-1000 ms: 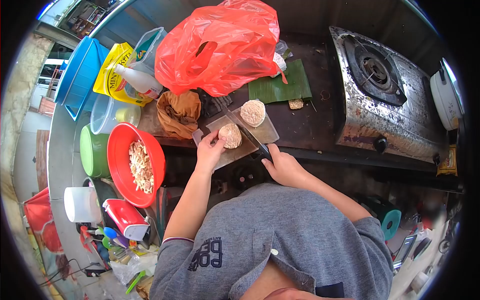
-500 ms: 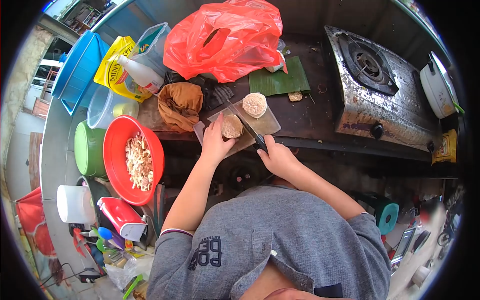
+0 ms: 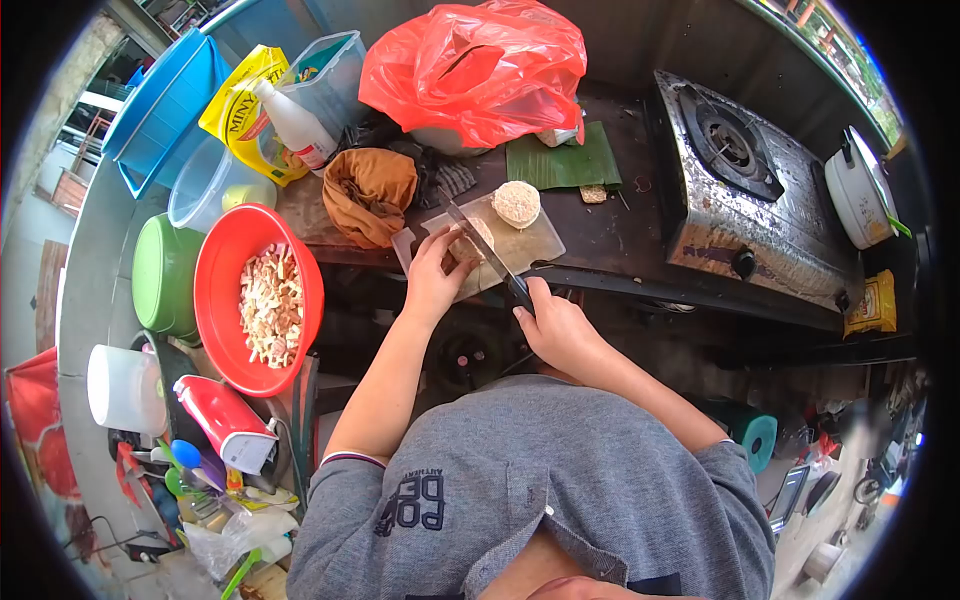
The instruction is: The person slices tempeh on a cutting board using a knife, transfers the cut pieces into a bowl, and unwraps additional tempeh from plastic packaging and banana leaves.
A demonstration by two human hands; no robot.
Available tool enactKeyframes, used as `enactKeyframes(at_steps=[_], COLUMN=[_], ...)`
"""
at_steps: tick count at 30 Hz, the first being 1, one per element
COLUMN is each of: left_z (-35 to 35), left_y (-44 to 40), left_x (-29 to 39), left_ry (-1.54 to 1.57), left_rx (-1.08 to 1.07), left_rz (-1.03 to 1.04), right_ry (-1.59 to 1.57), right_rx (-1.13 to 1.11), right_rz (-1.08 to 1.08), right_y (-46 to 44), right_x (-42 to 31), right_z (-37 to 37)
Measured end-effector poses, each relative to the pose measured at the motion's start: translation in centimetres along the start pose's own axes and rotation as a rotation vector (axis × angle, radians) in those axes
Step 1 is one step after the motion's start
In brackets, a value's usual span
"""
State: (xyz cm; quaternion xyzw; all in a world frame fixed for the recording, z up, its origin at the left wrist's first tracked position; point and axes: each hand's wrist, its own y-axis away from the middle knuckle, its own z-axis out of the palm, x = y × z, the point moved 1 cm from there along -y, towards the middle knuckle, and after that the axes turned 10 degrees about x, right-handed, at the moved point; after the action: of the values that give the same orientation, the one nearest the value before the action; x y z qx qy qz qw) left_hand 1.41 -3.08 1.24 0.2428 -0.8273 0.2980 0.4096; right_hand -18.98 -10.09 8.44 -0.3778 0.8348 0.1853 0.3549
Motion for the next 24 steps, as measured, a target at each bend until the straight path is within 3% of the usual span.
enactKeyframes(at_steps=[13, 16, 24], left_z=[0.2, 0.2, 0.7], left_y=[0.0, 0.0, 0.2], left_x=[-0.1, -0.1, -1.0], left_ry=[0.031, 0.094, 0.208], left_rx=[0.052, 0.004, 0.009], left_rz=[0.076, -0.012, -0.012], right_ry=[0.114, 0.117, 0.119], right_rx=[-0.01, -0.029, -0.034], right_rz=[-0.016, 0.013, 0.044], right_y=[-0.5, -1.1, -3.1], right_x=[-0.1, 0.2, 1.3], right_z=[1.3, 1.8, 3.5])
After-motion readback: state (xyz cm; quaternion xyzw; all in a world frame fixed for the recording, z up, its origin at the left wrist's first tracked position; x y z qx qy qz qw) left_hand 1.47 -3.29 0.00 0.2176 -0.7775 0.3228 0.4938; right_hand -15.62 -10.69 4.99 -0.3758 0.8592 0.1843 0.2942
